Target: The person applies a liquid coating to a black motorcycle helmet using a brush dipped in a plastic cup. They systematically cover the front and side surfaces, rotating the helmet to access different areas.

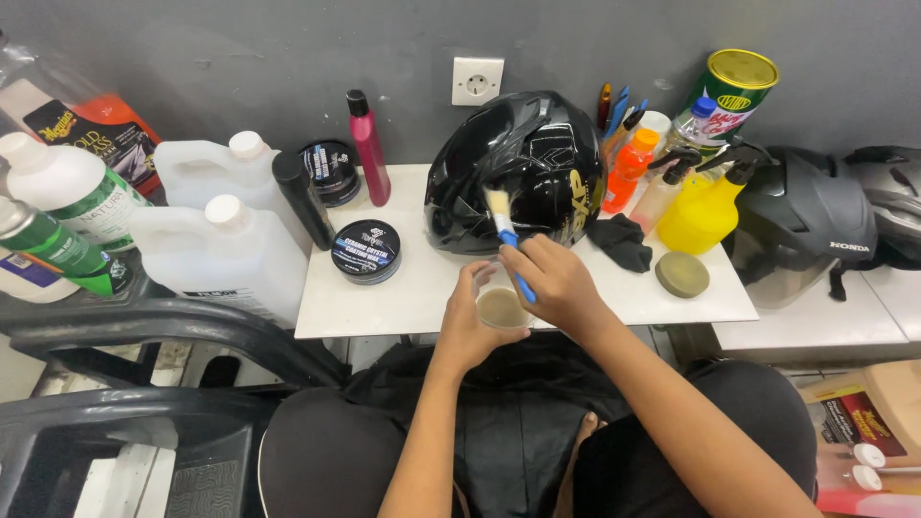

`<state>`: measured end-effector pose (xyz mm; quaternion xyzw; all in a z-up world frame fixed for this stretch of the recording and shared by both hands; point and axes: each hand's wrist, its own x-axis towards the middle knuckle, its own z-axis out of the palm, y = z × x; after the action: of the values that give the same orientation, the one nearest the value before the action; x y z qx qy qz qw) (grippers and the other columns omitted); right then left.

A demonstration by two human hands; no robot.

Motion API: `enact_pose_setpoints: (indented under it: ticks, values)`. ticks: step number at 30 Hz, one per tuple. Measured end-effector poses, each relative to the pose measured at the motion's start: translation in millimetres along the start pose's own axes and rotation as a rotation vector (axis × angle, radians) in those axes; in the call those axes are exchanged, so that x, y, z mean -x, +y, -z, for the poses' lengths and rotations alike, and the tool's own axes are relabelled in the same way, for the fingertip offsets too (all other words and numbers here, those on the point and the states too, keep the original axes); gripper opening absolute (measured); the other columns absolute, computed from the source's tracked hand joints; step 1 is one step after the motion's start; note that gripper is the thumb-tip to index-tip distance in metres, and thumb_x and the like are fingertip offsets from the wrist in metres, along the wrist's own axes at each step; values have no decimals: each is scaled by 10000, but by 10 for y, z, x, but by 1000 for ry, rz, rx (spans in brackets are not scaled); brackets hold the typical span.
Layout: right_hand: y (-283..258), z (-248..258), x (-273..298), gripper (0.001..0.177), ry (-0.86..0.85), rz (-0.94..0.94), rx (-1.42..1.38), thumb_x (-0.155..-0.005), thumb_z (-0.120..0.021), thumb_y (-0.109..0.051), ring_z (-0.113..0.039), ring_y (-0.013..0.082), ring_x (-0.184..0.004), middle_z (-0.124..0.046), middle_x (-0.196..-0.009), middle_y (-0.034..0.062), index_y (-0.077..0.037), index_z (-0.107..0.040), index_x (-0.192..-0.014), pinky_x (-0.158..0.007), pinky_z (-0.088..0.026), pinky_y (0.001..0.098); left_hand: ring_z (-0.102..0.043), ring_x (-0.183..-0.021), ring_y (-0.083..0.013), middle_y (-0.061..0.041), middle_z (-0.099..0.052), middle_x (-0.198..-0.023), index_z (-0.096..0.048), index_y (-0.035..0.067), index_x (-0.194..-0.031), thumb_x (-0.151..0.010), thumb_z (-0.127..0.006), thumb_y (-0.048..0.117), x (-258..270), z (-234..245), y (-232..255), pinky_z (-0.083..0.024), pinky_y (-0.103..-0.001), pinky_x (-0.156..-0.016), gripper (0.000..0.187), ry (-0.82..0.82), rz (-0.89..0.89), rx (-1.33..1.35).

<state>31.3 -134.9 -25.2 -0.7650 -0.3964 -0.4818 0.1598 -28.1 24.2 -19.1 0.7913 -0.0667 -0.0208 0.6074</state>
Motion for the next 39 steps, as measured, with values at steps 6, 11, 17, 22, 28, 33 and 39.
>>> enact_pose_setpoints:
  ticks: [6,11,17,22,28,33,39]
  values:
    - [191,152,-77,62,148,-306,-260,-938,-737,19,-671,357,-693,-697,-798,152,5,-758,-995,-672,-560,397,-468,-1380,-420,-207,-574,-1406,-401,51,-1400,-517,-967,160,-18,21,-90,-371,-527,-1170,1054,11,1,4]
    - [361,434,-96,40,198,-322,-190,-991,-725,19,-677,329,-702,-710,-811,128,7,-763,-991,-685,-545,378,-464,-1378,-431,-223,-573,-1402,-404,40,-1402,-503,-972,142,-6,4,-69,-362,-539,-1171,1068,16,2,29]
    - [117,354,-53,33,89,-225,-156,-926,-752,30,-635,309,-631,-657,-740,128,9,-755,-951,-636,-545,364,-464,-1381,-422,-219,-567,-1407,-399,41,-1406,-515,-966,157,-1,-9,-22,-369,-539,-1168,1063,9,3,9]
    - [106,380,9,23,35,-335,-344,-939,-739,-9,-662,337,-638,-651,-726,124,-7,-757,-954,-641,-560,395,-462,-1380,-428,-221,-569,-1405,-402,41,-1402,-513,-968,171,-30,-72,-61,-369,-554,-1161,1062,6,-1,21]
    - [548,635,198,31,181,-494,-327,-967,-777,-34,-674,248,-624,-691,-676,77,-25,-774,-937,-655,-551,335,-454,-1392,-424,-223,-566,-1414,-404,34,-1409,-499,-970,137,-30,-119,35,-354,-549,-1170,1077,-1,35,37]
    - [573,679,265,50,192,-306,-95,-962,-744,47,-669,348,-623,-686,-734,143,10,-754,-929,-600,-533,376,-459,-1388,-424,-211,-568,-1418,-404,45,-1410,-510,-960,114,-32,-163,57,-363,-547,-1166,1060,-11,30,-3]
    - [141,541,231,41,18,-206,-155,-891,-722,39,-619,310,-573,-620,-685,125,1,-729,-905,-551,-529,362,-444,-1398,-425,-214,-551,-1437,-387,53,-1405,-509,-960,134,-83,-243,3,-353,-553,-1176,1066,-37,35,-7]
